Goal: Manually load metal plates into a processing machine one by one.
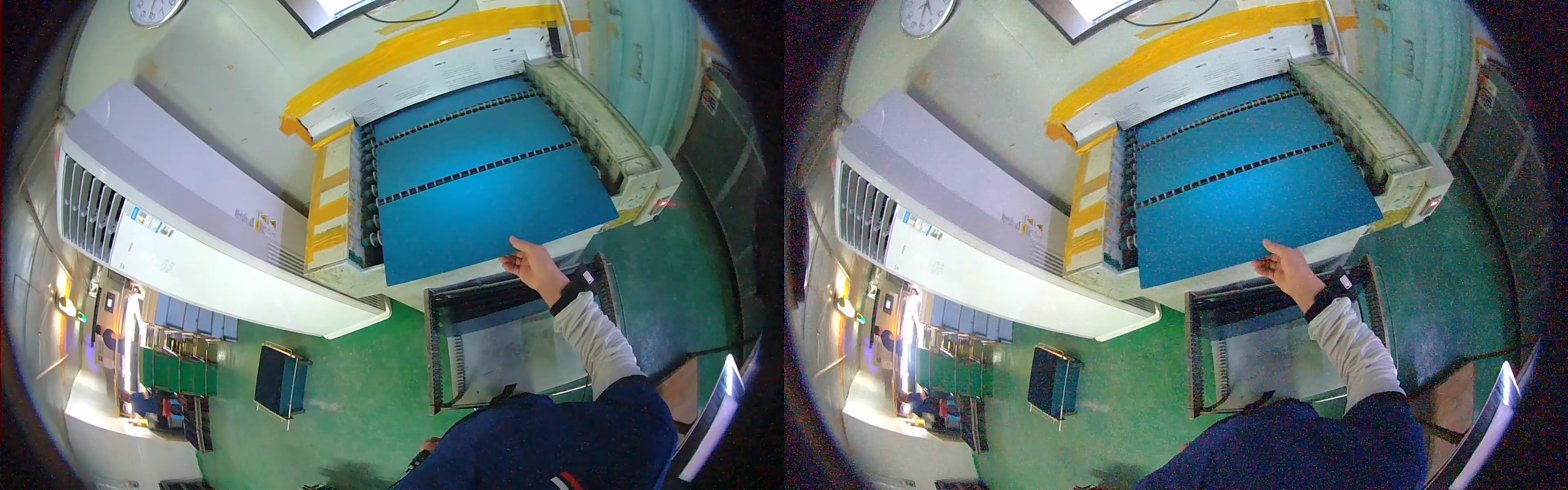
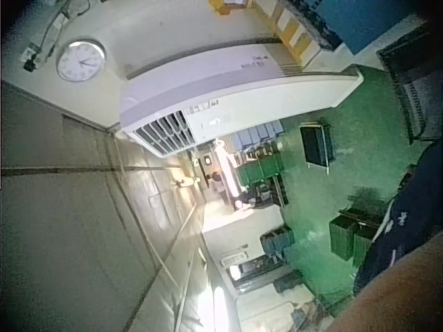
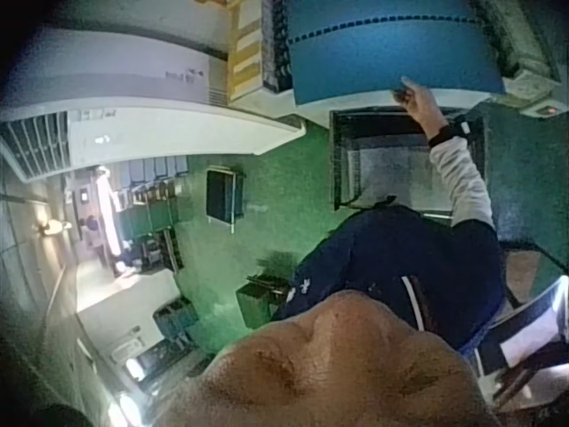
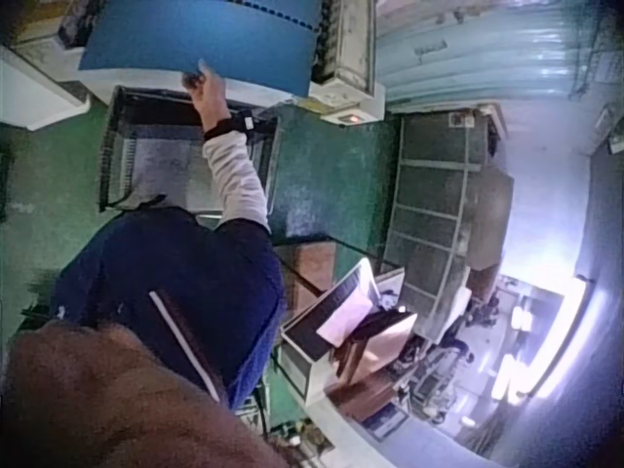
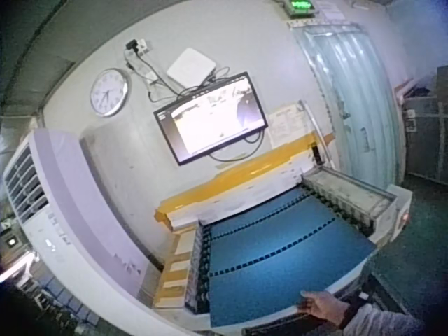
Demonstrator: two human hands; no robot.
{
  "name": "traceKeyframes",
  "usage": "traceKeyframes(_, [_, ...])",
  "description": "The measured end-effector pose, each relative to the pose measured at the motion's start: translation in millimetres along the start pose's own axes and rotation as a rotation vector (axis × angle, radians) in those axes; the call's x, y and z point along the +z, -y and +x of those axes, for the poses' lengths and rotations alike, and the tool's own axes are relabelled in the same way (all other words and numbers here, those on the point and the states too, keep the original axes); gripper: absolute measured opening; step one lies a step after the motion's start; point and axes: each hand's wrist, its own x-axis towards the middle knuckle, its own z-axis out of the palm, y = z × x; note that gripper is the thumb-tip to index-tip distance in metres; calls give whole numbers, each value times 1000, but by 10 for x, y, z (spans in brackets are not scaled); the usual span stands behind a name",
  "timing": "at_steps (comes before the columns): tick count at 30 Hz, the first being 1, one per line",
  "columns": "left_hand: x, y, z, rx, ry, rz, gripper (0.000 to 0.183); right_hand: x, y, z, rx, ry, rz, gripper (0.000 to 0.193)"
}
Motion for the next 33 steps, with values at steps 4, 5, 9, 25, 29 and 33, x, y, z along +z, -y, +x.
traceKeyframes(4, [-4,-33,28,-129,47,-85,36,-15,-4,58,0,3,-6,22])
traceKeyframes(5, [0,-35,27,-190,83,-93,37,-28,-7,78,-5,-3,-13,22])
traceKeyframes(9, [29,-36,-7,-173,66,-95,40,-57,6,130,-8,29,-13,22])
traceKeyframes(25, [-211,-390,-261,-159,182,102,44,85,108,70,45,12,-156,26])
traceKeyframes(29, [-149,-332,-249,-192,103,-3,44,71,138,105,79,71,-255,31])
traceKeyframes(33, [-192,-363,-255,-233,102,-50,45,21,202,116,86,69,-260,32])
